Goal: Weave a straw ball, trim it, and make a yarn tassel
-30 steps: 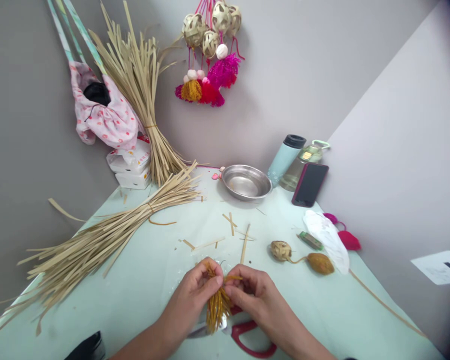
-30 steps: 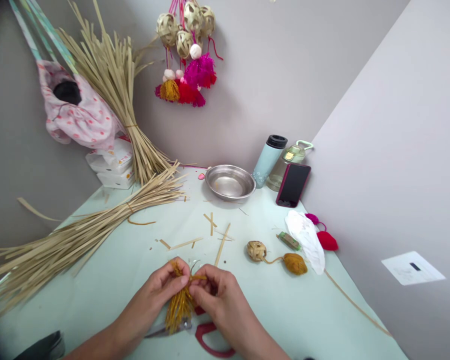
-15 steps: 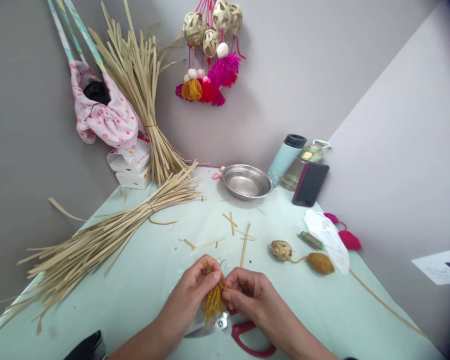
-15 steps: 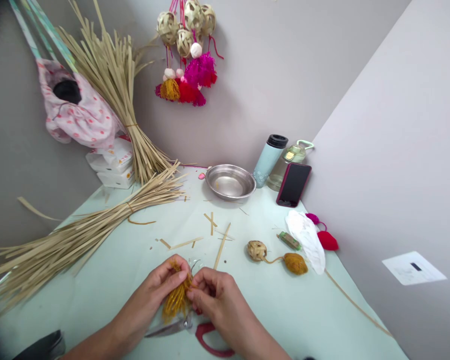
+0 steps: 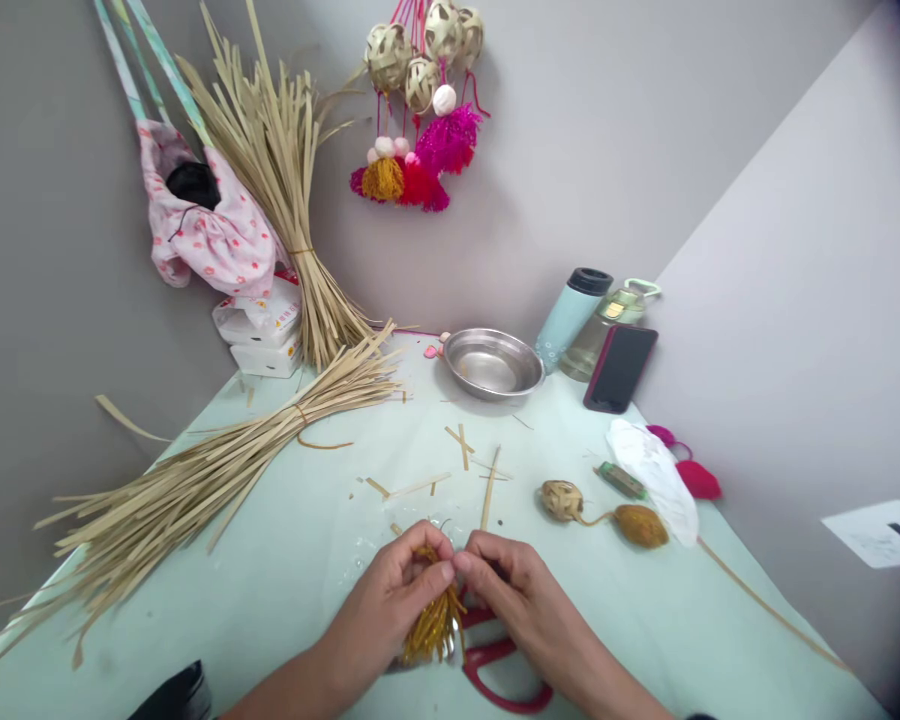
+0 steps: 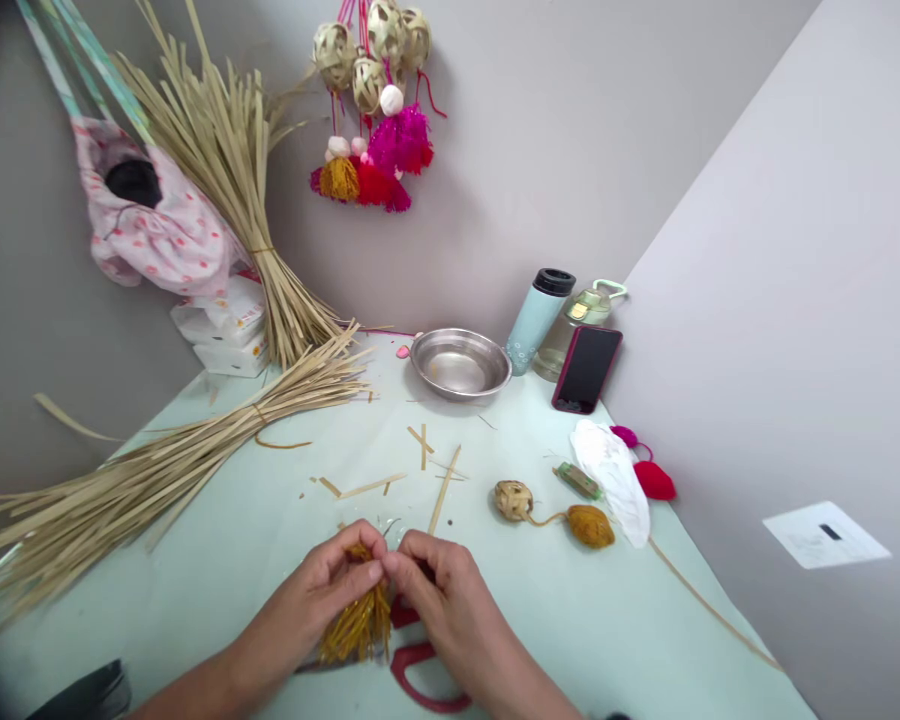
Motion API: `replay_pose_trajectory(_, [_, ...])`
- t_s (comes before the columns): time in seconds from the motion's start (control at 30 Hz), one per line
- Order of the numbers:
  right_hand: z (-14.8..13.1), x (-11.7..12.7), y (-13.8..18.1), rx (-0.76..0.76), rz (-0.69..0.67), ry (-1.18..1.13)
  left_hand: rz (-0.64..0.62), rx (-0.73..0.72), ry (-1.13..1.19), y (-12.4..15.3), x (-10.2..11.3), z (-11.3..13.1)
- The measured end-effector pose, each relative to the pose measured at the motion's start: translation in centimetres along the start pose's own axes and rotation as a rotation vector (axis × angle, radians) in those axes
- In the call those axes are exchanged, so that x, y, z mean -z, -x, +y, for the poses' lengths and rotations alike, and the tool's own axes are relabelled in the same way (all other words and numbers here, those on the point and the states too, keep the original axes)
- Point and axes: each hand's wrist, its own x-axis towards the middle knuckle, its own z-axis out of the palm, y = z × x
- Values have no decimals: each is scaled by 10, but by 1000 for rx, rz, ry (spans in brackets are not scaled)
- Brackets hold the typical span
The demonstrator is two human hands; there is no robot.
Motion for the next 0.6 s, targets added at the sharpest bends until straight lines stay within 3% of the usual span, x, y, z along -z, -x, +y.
replay_pose_trajectory(0.17, [-5, 1, -2, 36, 75, -6, 29, -23, -26, -1, 1, 0])
replay_pose_trajectory(0.4, [-9, -1, -2, -47, 35, -244, 56, -15, -73, -1, 2, 1])
replay_pose_trajectory(0.6, [-7, 2, -4, 1, 94, -224, 52, -8, -82, 0, 1, 6])
